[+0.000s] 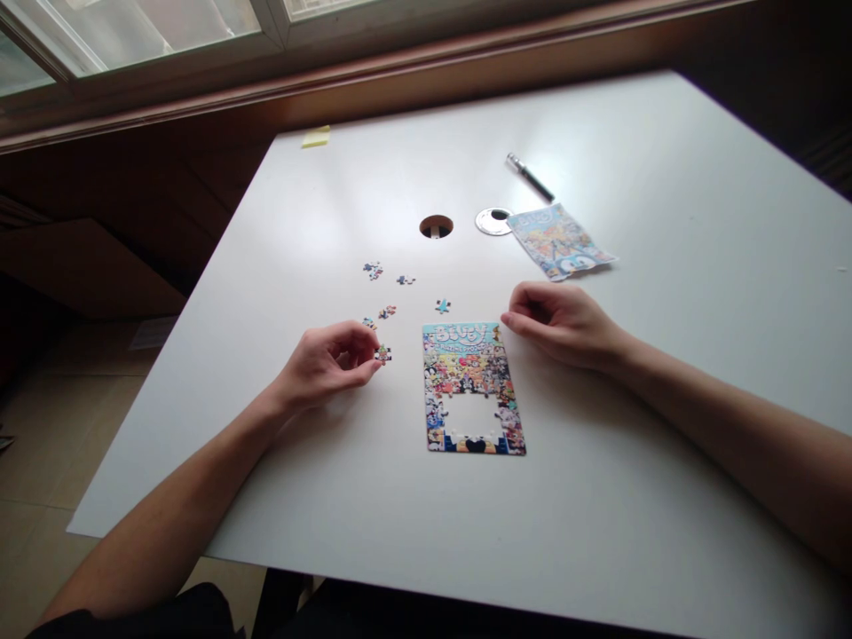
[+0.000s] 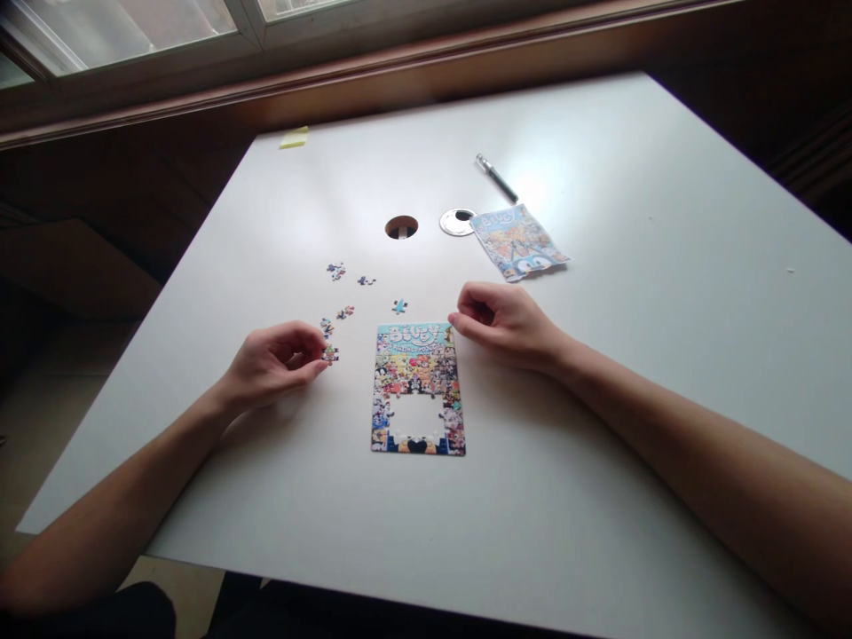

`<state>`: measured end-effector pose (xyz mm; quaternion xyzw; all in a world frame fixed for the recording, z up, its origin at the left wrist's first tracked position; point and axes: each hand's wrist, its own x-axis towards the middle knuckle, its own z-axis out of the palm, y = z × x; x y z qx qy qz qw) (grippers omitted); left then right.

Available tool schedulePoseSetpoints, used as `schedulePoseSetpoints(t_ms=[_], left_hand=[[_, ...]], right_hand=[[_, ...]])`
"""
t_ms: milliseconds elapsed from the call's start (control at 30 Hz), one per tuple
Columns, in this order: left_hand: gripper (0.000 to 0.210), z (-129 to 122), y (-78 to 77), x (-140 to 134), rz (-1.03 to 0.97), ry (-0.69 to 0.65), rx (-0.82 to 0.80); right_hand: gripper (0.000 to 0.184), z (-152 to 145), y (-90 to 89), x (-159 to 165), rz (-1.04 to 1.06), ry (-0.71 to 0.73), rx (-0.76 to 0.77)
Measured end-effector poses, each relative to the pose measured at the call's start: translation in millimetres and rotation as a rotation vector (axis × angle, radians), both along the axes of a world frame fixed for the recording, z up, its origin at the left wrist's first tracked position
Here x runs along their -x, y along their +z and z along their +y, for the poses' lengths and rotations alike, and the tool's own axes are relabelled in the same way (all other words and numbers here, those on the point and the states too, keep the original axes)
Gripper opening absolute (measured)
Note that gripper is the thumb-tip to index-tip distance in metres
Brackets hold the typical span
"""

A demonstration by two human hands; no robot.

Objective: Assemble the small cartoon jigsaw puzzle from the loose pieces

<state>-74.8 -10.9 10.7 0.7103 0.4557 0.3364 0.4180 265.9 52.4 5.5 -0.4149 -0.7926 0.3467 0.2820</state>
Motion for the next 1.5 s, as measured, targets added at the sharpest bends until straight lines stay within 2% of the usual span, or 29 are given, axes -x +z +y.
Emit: schedulePoseSetpoints(t_ms=[667, 1500], left_hand=[[0.012, -0.7, -4.8, 3.7, 0.013, -0.019, 0.044], [0.015, 1.2, -6.7, 3.9, 0.032, -0.084, -0.113]], right_hand=[[0.028, 0.3, -0.9, 0.3, 0.004, 0.002, 0.004], [0.027, 1.7, -2.3, -0.5, 0.019, 0.017, -0.023]])
